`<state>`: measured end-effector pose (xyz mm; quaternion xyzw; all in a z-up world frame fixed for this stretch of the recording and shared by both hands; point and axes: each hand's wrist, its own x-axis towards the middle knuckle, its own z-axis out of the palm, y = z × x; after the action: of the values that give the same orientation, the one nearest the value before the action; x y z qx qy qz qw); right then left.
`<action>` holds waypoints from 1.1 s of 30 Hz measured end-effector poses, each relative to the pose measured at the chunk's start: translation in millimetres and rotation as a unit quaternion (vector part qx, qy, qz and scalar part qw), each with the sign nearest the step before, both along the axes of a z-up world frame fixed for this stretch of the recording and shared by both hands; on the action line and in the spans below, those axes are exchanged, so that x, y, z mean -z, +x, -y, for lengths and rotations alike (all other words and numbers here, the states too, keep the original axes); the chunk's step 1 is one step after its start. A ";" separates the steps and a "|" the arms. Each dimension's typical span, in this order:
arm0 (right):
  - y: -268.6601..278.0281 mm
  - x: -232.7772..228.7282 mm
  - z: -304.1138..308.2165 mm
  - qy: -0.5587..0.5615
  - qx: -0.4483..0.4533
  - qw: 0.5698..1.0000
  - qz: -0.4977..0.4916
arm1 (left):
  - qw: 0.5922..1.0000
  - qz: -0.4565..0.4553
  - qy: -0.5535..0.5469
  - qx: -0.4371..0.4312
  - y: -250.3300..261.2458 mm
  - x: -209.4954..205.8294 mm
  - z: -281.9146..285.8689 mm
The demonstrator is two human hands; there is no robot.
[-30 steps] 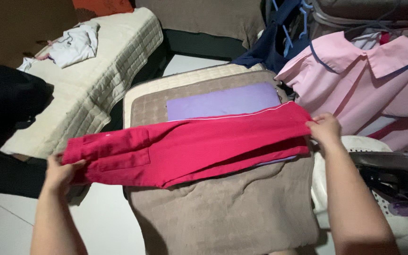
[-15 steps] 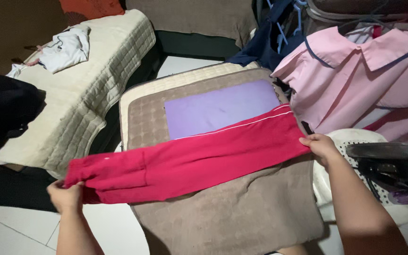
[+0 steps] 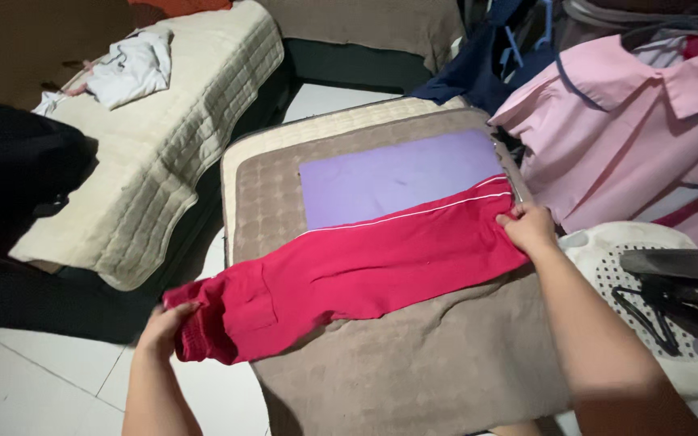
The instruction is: The person irons a pair of red pants on a small ironing board. They repeatedly smooth, fold, and press different sections of the garment with a steam iron, occasionally spraying it with water. The pants are repositioned several times to iron both legs and the waist area.
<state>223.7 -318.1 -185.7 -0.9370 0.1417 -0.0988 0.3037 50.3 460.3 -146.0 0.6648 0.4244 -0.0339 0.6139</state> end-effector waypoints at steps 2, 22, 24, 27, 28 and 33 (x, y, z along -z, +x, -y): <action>11.8 -3.2 0.7 0.053 0.009 0.998 0.016 | 0.969 0.032 0.241 0.031 11.1 -7.9 1.1; -113.7 -74.8 -227.8 -0.216 -0.532 0.784 0.235 | 0.692 0.333 0.475 0.430 63.0 -4.1 340.5; -99.1 -73.9 -199.3 -0.284 -0.485 0.826 0.039 | 0.674 0.286 0.518 0.443 61.5 -5.9 355.1; -61.2 -61.3 -138.1 -0.365 -0.301 0.876 -0.093 | 0.656 0.214 0.550 0.470 61.5 -9.1 355.5; -46.8 -58.4 -108.1 -0.309 -0.238 0.917 -0.077 | 0.651 0.191 0.556 0.481 62.8 -10.8 355.6; -35.0 -51.9 -86.6 -0.378 -0.069 0.923 -0.008 | 0.669 0.098 0.556 0.484 69.4 -19.9 367.2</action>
<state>188.7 -231.5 -133.8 -0.9904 0.0313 -0.1160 -0.0677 119.7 93.1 -126.0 0.9945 -0.0791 -0.0189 0.0664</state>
